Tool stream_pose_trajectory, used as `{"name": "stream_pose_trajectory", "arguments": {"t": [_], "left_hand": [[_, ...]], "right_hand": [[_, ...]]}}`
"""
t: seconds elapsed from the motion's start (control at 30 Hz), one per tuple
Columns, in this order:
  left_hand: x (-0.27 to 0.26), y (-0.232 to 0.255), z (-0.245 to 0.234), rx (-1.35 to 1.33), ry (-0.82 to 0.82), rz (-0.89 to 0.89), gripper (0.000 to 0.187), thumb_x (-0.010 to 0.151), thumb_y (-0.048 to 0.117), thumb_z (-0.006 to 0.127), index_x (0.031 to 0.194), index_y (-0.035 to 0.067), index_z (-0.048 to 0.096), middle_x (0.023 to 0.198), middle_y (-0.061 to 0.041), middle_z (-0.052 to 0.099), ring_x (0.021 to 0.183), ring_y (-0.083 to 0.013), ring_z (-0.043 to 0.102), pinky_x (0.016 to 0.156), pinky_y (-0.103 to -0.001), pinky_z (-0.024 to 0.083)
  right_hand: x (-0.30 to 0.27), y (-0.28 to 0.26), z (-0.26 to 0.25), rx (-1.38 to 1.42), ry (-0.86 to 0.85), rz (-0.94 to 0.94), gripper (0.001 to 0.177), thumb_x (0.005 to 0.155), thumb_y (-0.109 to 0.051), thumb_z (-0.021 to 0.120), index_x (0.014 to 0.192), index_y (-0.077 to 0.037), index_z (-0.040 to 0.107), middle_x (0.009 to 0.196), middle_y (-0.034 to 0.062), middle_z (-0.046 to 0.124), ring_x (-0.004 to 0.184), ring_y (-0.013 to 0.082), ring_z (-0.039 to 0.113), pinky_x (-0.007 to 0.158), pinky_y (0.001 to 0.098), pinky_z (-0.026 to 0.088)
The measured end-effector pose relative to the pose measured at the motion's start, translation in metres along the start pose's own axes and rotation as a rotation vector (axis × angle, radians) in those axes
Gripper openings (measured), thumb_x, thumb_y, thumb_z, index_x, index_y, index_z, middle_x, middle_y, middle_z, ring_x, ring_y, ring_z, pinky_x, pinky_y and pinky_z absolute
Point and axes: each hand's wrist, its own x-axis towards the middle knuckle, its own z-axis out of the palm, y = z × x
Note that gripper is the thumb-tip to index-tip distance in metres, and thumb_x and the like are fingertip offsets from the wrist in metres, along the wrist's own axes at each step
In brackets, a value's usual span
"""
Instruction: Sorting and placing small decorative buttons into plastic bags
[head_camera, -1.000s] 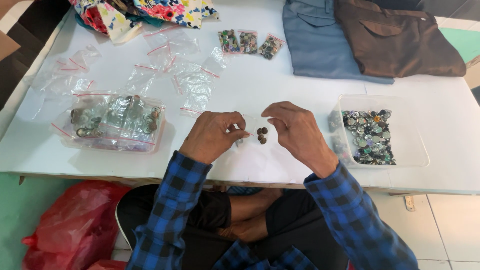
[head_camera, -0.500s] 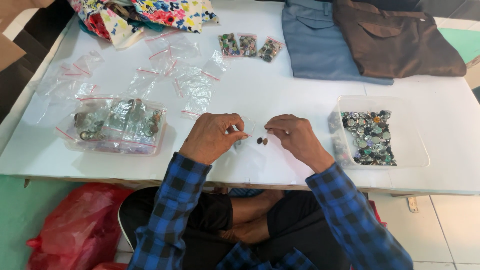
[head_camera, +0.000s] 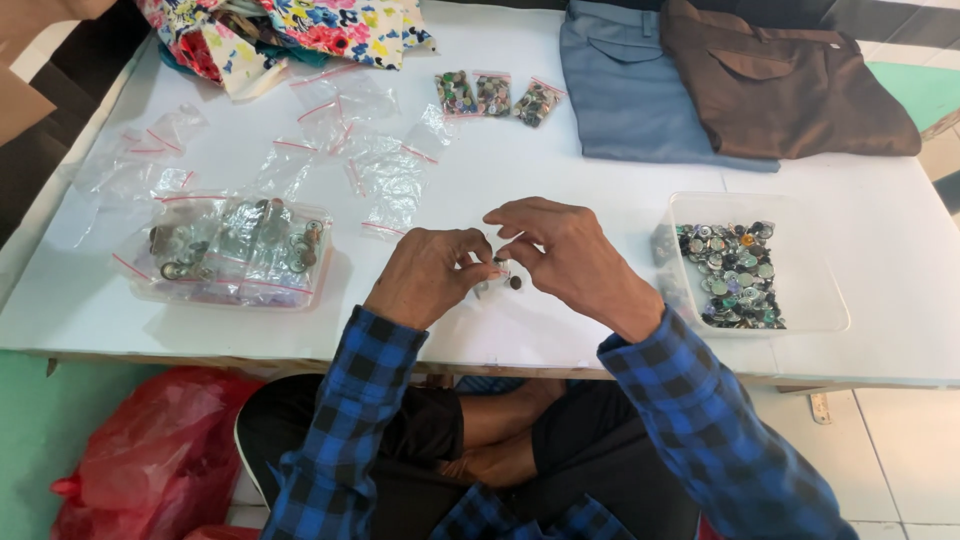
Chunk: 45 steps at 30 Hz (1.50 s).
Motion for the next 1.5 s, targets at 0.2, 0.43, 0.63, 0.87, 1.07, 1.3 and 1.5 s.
{"name": "stream_pose_trajectory", "arguments": {"t": [0.2, 0.43, 0.63, 0.87, 1.07, 1.3, 1.5], "left_hand": [[-0.009, -0.002, -0.012, -0.094, 0.023, -0.07, 0.004, 0.088, 0.011, 0.075, 0.09, 0.014, 0.077, 0.076, -0.018, 0.074, 0.065, -0.0234, 0.069, 0.055, -0.029, 0.058], [-0.008, -0.005, -0.01, -0.085, 0.03, -0.033, 0.002, 0.086, 0.012, 0.077, 0.088, 0.013, 0.076, 0.083, -0.016, 0.077, 0.08, -0.0292, 0.075, 0.062, -0.034, 0.062], [-0.008, -0.004, -0.009, -0.038, 0.021, -0.07, 0.003, 0.088, 0.014, 0.075, 0.09, 0.015, 0.076, 0.076, -0.015, 0.074, 0.069, -0.0264, 0.071, 0.061, -0.034, 0.061], [-0.001, 0.001, -0.001, 0.091, 0.01, 0.025, 0.007, 0.086, 0.014, 0.078, 0.093, 0.014, 0.075, 0.077, -0.017, 0.074, 0.075, -0.0348, 0.074, 0.064, -0.04, 0.059], [-0.007, 0.0, -0.004, 0.045, 0.058, 0.044, 0.01, 0.085, 0.01, 0.079, 0.094, 0.01, 0.076, 0.084, -0.017, 0.077, 0.084, -0.0361, 0.076, 0.071, -0.041, 0.061], [-0.008, 0.003, 0.001, 0.025, 0.055, 0.039, 0.01, 0.086, 0.01, 0.079, 0.095, 0.009, 0.076, 0.083, -0.017, 0.077, 0.087, -0.035, 0.076, 0.073, -0.04, 0.061], [-0.006, 0.002, 0.003, -0.038, 0.159, 0.02, 0.007, 0.086, 0.013, 0.081, 0.09, 0.009, 0.078, 0.08, -0.012, 0.077, 0.076, -0.0266, 0.074, 0.065, -0.034, 0.058]], "right_hand": [[-0.029, 0.032, 0.001, -0.111, -0.001, 0.185, 0.025, 0.088, -0.007, 0.074, 0.113, -0.006, 0.076, 0.106, 0.0148, 0.074, 0.085, 0.0257, 0.074, 0.069, 0.0327, 0.063], [-0.048, 0.062, 0.046, -0.182, -0.052, 0.162, 0.023, 0.092, -0.002, 0.068, 0.112, -0.006, 0.077, 0.101, 0.0171, 0.074, 0.084, 0.0298, 0.075, 0.07, 0.0355, 0.063], [-0.037, 0.038, 0.013, -0.006, 0.164, 0.222, 0.019, 0.085, -0.008, 0.079, 0.102, -0.016, 0.082, 0.096, 0.0057, 0.077, 0.082, 0.0185, 0.073, 0.072, 0.03, 0.061], [-0.004, -0.002, 0.001, -0.111, -0.025, 0.144, 0.02, 0.086, -0.004, 0.073, 0.102, -0.014, 0.08, 0.091, 0.007, 0.076, 0.077, 0.021, 0.072, 0.068, 0.0328, 0.059], [-0.004, -0.006, 0.002, -0.055, -0.052, 0.099, 0.031, 0.091, 0.005, 0.062, 0.117, -0.008, 0.074, 0.094, 0.0161, 0.074, 0.089, 0.0314, 0.074, 0.073, 0.0398, 0.06], [-0.009, -0.008, 0.002, -0.162, -0.045, 0.073, 0.021, 0.094, 0.003, 0.063, 0.111, -0.004, 0.074, 0.095, 0.0171, 0.076, 0.09, 0.0327, 0.076, 0.072, 0.0379, 0.062], [-0.025, -0.022, -0.003, -0.197, 0.071, 0.09, 0.052, 0.083, -0.015, 0.076, 0.133, -0.017, 0.064, 0.114, 0.0112, 0.075, 0.102, 0.0308, 0.073, 0.084, 0.0437, 0.061]]}}
